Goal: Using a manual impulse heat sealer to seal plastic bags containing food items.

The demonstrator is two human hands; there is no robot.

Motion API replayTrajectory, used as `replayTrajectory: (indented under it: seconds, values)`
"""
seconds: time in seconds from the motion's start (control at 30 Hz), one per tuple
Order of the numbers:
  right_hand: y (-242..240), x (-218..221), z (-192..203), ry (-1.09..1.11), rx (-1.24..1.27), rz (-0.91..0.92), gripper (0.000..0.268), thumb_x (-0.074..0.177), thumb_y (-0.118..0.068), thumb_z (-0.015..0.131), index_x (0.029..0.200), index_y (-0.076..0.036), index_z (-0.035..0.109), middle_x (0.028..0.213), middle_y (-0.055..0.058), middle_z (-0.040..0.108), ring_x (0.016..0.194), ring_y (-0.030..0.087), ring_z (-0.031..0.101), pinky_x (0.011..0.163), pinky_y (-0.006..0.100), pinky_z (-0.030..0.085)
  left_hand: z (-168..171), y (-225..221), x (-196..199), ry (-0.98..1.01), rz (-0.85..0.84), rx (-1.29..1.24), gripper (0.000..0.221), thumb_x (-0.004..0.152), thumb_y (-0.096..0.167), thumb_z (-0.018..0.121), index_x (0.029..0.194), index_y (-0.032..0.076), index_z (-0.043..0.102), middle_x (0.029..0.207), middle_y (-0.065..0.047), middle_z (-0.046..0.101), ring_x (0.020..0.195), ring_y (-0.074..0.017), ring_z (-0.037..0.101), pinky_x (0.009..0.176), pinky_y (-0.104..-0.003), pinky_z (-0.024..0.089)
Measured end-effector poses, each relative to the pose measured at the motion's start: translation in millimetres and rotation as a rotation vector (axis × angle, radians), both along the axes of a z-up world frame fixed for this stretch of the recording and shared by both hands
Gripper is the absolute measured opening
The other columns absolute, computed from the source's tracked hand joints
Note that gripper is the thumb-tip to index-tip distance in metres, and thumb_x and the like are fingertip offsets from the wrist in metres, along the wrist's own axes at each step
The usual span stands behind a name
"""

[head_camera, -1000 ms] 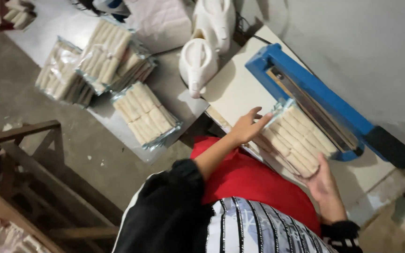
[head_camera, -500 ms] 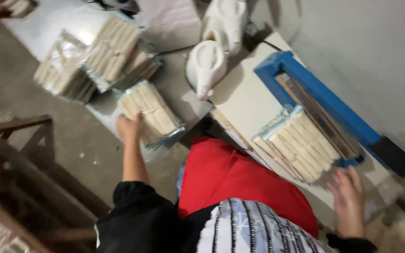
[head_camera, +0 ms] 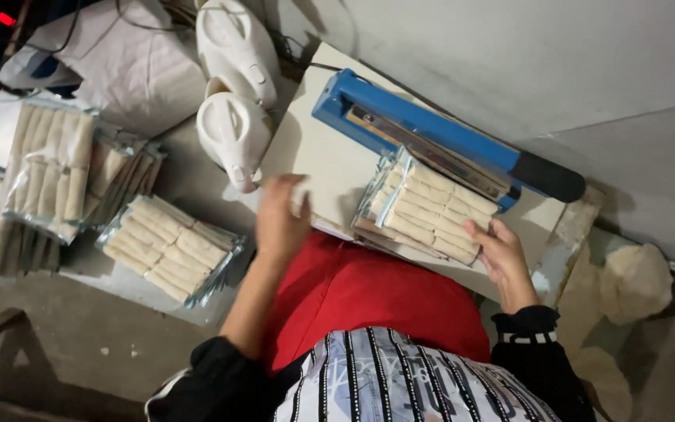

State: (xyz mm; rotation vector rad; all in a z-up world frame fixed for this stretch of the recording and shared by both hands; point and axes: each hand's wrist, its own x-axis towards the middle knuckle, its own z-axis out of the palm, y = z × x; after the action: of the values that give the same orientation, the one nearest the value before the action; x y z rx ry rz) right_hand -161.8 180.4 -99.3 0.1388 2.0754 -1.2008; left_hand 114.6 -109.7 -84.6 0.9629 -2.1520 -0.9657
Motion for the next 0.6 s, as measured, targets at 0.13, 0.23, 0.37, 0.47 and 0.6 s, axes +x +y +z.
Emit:
replayTrajectory:
  seconds: [0.13,0.23,0.37,0.47,0.6]
  values:
    - [20,16,43,0.365,0.207,0.072,0.065,0.087,-0.035,0.081,0.127,0.005,0.05,0.122,0.032,0.051,0.113,0.047,0.055,0.077,0.056,0.05,25,19,-47,-0.03,-0.218,-0.238,0.023,0.084,0.008,0.066,0.106,0.015,0.069,0.1,-0.003,0.064,0.095,-0.0239,0.065,0.082,-0.036,0.053]
    - [1,32,110,0.537,-0.089,0.118,0.047,0.085,-0.017,0.083,0.12,0.004,0.058,0.096,0.018,0.063,0.091,0.022,0.059,0.081,0.041,0.05,58,31,-73,0.118,-0.247,0.023,0.024,0.085,0.008,0.066,0.107,0.018,0.069,0.097,0.001,0.063,0.093,-0.0225,0.066,0.081,-0.034,0.054]
    - [-51,47,182,0.946,0.007,0.517,0.039,0.075,-0.013,0.087,0.111,-0.007,0.072,0.095,0.016,0.07,0.095,0.034,0.067,0.078,0.041,0.052,101,42,-111,0.228,-0.647,0.133,0.078,0.073,0.02,0.08,0.141,0.011,0.044,0.12,-0.015,0.059,0.113,-0.0373,0.058,0.098,-0.049,0.047]
    - [-70,42,194,1.109,-0.067,0.74,0.047,0.07,-0.008,0.085,0.115,-0.011,0.072,0.095,0.013,0.071,0.086,0.034,0.069,0.069,0.042,0.056,101,49,-131,0.285,-0.79,0.274,0.061,0.073,0.022,0.083,0.124,0.009,0.053,0.108,-0.015,0.064,0.106,-0.038,0.062,0.093,-0.048,0.049]
    - [-70,21,195,1.007,-0.116,0.81,0.07,0.065,-0.015,0.087,0.129,-0.008,0.062,0.105,0.014,0.069,0.094,0.033,0.067,0.08,0.045,0.053,69,45,-137,0.307,-0.673,0.558,0.026,0.076,0.017,0.081,0.1,0.013,0.072,0.093,-0.007,0.072,0.095,-0.0285,0.07,0.086,-0.039,0.053]
